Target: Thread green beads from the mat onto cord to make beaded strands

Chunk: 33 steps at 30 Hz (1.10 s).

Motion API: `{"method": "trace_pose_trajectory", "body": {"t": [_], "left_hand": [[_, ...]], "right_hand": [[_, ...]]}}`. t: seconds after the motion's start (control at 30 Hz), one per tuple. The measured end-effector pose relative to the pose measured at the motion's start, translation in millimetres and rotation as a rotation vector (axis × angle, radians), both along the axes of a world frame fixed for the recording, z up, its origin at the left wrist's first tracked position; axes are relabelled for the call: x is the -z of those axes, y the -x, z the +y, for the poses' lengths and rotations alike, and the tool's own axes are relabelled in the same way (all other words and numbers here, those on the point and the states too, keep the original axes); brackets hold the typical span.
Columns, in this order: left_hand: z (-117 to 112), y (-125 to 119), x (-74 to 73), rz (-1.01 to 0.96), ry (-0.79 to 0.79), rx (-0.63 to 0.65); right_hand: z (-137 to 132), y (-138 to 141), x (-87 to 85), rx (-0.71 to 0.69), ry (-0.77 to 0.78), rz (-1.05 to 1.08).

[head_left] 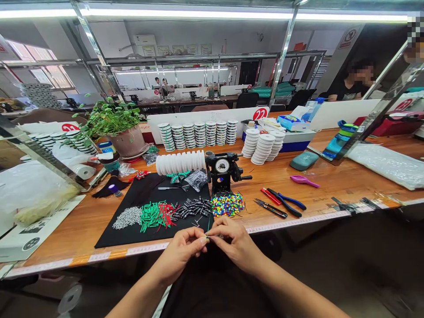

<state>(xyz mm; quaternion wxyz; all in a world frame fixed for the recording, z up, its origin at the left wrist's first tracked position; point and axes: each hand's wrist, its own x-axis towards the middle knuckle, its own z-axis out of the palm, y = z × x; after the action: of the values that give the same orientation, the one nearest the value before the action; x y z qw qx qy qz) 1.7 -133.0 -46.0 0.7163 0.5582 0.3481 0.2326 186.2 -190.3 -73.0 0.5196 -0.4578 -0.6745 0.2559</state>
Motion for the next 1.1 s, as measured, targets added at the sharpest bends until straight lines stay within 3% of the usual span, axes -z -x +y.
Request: {"method": "trace_pose_trajectory", "body": {"t": [0.1,0.2,0.4,0.57,0.7,0.83,1.1], "left_hand": [[1.6,0.5,-4.0,0.019,0.022,0.026],[3.6,0.1,-5.8,0.044,0.012,0.051],[6.0,-0.6,-5.7,0.063,-0.003,0.080],[4.0,-0.3,-4.1,0.025,-0.006,0.059],[3.1,1.4,-0.2,-0.020,0.056,0.046],[4.3,2.2,1.4,-0.047,0.126,0.044],[4.6,-1.8,-4.3,-0.081,0.230,0.059]], "right_hand": [[1.8,-0.1,0.0,-0.086,0.068,0.111],[1.1,0.7,0.7,-0.059,0.145,0.131],[-1.3,2.5,-1.6,-0.005,0.077,-0.008],[-0.1,5.2,3.1,-0.061,0.155,0.075],[1.9,2.8,6.2,-0.120,0.244,0.145],[3.8,-2.0,5.4,-0.192,0.228,0.128],[2.9,1.7,-1.3,-0.180,0.223,0.242]]}}
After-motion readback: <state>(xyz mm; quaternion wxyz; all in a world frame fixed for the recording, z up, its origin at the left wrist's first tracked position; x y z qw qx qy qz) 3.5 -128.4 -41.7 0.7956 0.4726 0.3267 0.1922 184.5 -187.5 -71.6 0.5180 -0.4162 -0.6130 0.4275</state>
